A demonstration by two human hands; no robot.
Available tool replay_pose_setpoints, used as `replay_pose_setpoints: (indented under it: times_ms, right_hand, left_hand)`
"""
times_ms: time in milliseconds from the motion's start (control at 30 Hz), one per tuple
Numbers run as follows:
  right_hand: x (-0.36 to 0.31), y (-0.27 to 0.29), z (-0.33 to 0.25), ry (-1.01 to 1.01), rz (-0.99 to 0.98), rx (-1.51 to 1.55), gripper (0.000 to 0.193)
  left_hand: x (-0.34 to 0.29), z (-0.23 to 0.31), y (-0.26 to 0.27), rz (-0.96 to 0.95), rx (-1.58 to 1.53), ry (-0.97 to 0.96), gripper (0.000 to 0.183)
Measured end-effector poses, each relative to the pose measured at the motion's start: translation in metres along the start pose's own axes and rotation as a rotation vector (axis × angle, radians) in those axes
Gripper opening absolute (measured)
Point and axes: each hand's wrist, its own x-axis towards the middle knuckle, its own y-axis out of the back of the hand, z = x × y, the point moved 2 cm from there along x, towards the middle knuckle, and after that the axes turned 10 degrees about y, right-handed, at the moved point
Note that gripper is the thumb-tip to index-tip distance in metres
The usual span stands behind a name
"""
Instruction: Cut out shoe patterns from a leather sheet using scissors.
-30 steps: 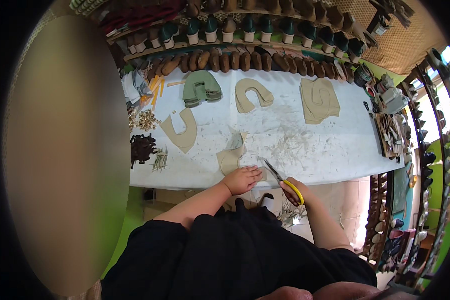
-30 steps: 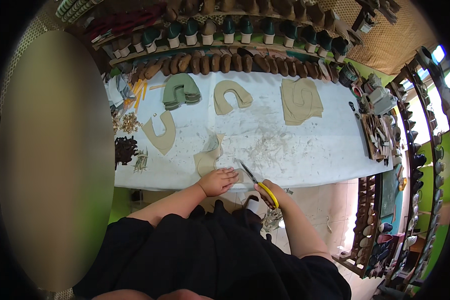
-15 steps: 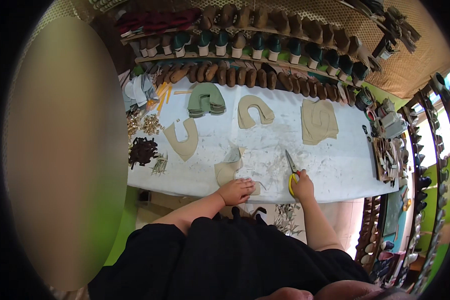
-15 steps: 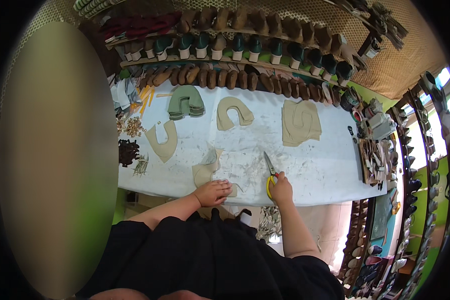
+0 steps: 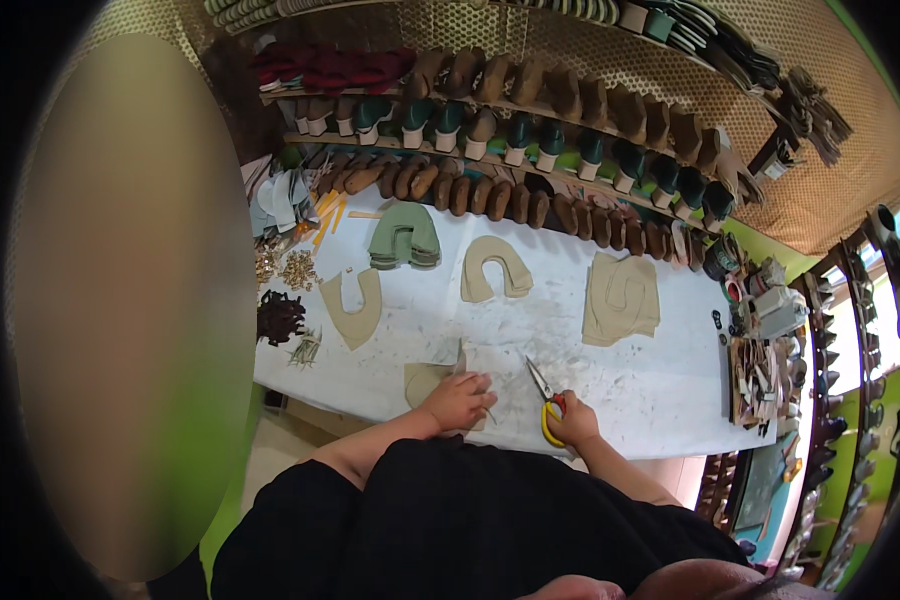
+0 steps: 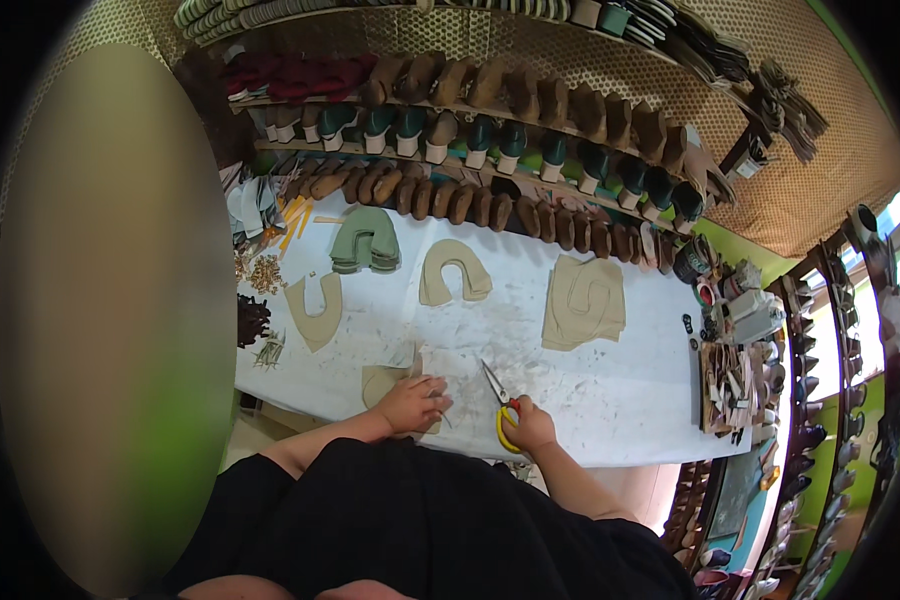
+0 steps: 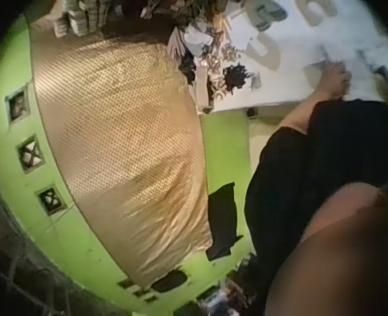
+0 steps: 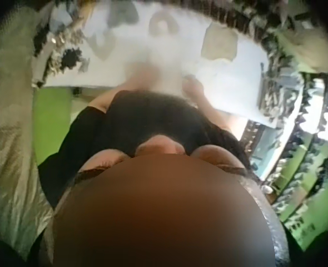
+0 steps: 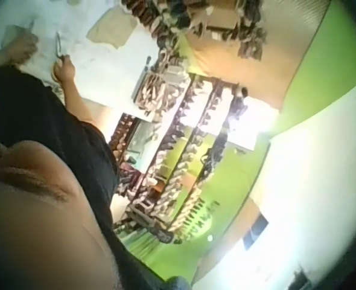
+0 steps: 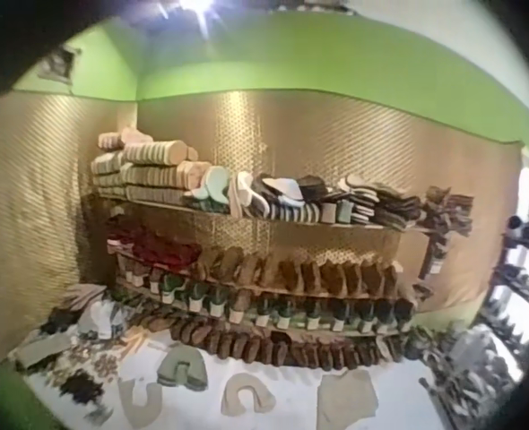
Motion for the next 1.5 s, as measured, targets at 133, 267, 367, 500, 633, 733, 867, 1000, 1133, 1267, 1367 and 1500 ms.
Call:
replay_pose_setpoints:
  times_ms: [133, 267, 367, 500, 633, 733, 867, 1000, 1133, 1267, 1367, 1500]
  right_hand:
    - [0.011, 0.001, 0.005, 0.101, -0.017, 0.015, 0.048]
    - [0.02, 0.002, 0.009, 0.133, -0.058, 0.006, 0.051]
    - [0.028, 0.002, 0.01, 0.18, -0.02, 0.008, 0.049]
    - [0.038, 0.011, 0.005, 0.195, -0.078, 0.032, 0.049]
    - [0.04, 0.006, 0.012, 0.234, -0.081, -0.006, 0.054]
    - [0.041, 0.006, 0.007, 0.225, -0.08, -0.015, 0.054]
    - [0.04, 0.002, 0.012, 0.202, -0.092, -0.049, 0.052]
    - [0.042, 0.002, 0.001, 0.171, -0.101, -0.1, 0.049]
    - [0.045, -0.004, -0.004, 0.073, -0.076, -0.161, 0.044]
    - [0.042, -0.009, -0.013, 0.007, -0.084, -0.204, 0.041]
    - [0.039, -0.012, -0.015, -0.046, -0.064, -0.224, 0.045]
    - [0.037, -0.004, -0.034, -0.17, -0.045, -0.166, 0.049]
  left_hand:
    - [0.021, 0.013, -0.009, -0.035, -0.036, -0.08, 0.03]
    - [0.011, 0.007, -0.023, -0.054, -0.09, -0.155, 0.031]
    - [0.011, 0.014, -0.023, -0.001, -0.055, -0.058, 0.035]
    - [0.023, 0.003, -0.013, 0.119, -0.014, -0.002, 0.036]
    - [0.025, -0.038, 0.052, 0.507, 0.06, 0.247, 0.012]
    - [-0.024, -0.092, 0.107, 0.724, 0.235, 0.641, 0.008]
    - [-0.104, -0.134, 0.172, 0.799, 0.457, 0.896, 0.007]
    - [-0.166, -0.16, 0.2, 0.778, 0.381, 1.058, 0.016]
    - [-0.176, -0.167, 0.229, 0.741, 0.285, 1.197, 0.025]
    - [-0.198, -0.183, 0.236, 0.716, 0.298, 1.091, 0.024]
    - [-0.202, -0.186, 0.217, 0.651, 0.315, 1.009, 0.023]
    - [-0.192, -0.166, 0.166, 0.338, 0.185, 0.816, 0.031]
